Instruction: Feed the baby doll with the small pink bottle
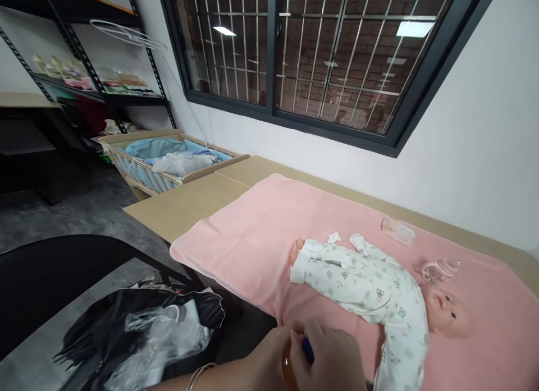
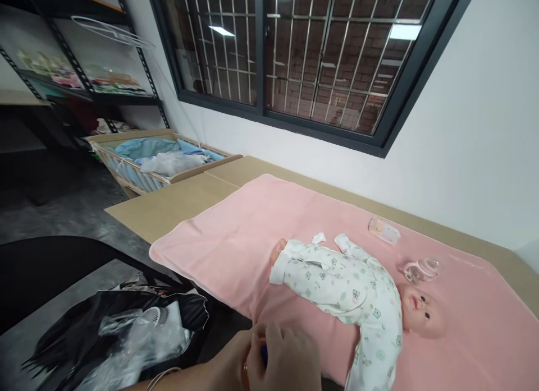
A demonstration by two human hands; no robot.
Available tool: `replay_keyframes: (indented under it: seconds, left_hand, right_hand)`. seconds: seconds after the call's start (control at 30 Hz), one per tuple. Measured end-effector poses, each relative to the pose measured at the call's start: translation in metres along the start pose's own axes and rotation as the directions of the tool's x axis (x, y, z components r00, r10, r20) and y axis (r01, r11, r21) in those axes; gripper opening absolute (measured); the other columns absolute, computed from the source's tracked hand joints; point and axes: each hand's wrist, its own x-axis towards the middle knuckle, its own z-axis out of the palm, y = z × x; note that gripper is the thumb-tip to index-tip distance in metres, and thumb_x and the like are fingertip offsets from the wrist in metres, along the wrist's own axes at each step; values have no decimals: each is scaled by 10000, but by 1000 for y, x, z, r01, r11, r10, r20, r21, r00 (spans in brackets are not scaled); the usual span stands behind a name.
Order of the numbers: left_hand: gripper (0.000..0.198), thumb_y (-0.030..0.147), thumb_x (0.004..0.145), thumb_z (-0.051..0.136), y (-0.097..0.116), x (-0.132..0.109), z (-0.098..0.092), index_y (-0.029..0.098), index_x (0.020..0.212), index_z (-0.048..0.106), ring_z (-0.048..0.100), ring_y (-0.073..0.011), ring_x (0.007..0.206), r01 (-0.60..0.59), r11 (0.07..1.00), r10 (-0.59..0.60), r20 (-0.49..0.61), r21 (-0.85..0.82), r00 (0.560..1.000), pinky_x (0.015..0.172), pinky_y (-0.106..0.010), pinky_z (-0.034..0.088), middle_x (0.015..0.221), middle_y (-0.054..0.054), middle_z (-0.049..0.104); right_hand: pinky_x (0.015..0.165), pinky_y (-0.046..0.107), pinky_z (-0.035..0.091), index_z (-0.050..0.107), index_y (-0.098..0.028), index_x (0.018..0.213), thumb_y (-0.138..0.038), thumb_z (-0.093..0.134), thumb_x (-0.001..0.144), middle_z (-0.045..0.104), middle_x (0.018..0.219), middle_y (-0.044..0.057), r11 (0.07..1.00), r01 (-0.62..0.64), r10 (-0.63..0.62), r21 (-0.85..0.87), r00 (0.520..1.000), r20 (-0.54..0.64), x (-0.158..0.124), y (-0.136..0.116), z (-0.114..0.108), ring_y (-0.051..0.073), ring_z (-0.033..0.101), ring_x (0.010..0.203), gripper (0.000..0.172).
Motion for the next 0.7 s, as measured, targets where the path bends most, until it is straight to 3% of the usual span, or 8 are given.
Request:
replay_keyframes:
  seconds: [0.1, 0.17, 0.4, 0.7]
  left_hand:
    - [314, 121, 600, 722, -5, -7, -7, 147, 895, 615, 589, -157, 781, 87, 988, -84, -29, 129, 996, 639, -203, 490, 886, -19, 677]
    - [351, 98, 549, 712, -10, -14, -14, 146, 880, 605, 583, -153, 764, 147, 972, -149, -2, 182, 989, 635, -203, 490, 869, -1, 674]
    - [327, 90, 508, 688, -15, -33, -35, 141, 817, 595, 573, -143, 716, 191, 955, -189, -33, 227, 981, 607, -210, 472, 824, 9, 676]
    - [341, 67, 441, 704, -21, -41, -49, 145, 758, 604, 546, -116, 655, 241, 941, -219, -114, 238, 969, 556, -187, 450, 740, 48, 635]
  right_hand:
    - [519, 326, 211, 490, -230, 695, -192, 397, 868, 537, 499, -40, 990, 133, -125, 54, 984, -130, 7, -5, 2, 133, 465, 430, 200]
    - [523, 331, 199, 448, -227, 650, -183, 382, 872, 511, 492, -35, 977, 194, -179, 93, 972, -154, 10, -11, 2, 132, 435, 436, 235]
    - [515, 335, 183, 448, -231, 636, -206, 371, 892, 507, 517, -45, 958, 221, -215, 181, 975, -54, 17, -31, 15, 126, 427, 456, 268]
    - [515, 327, 188, 523, -222, 631, -210, 414, 865, 530, 490, -48, 924, 290, -309, 251, 950, 42, 31, -35, 28, 112, 440, 438, 258]
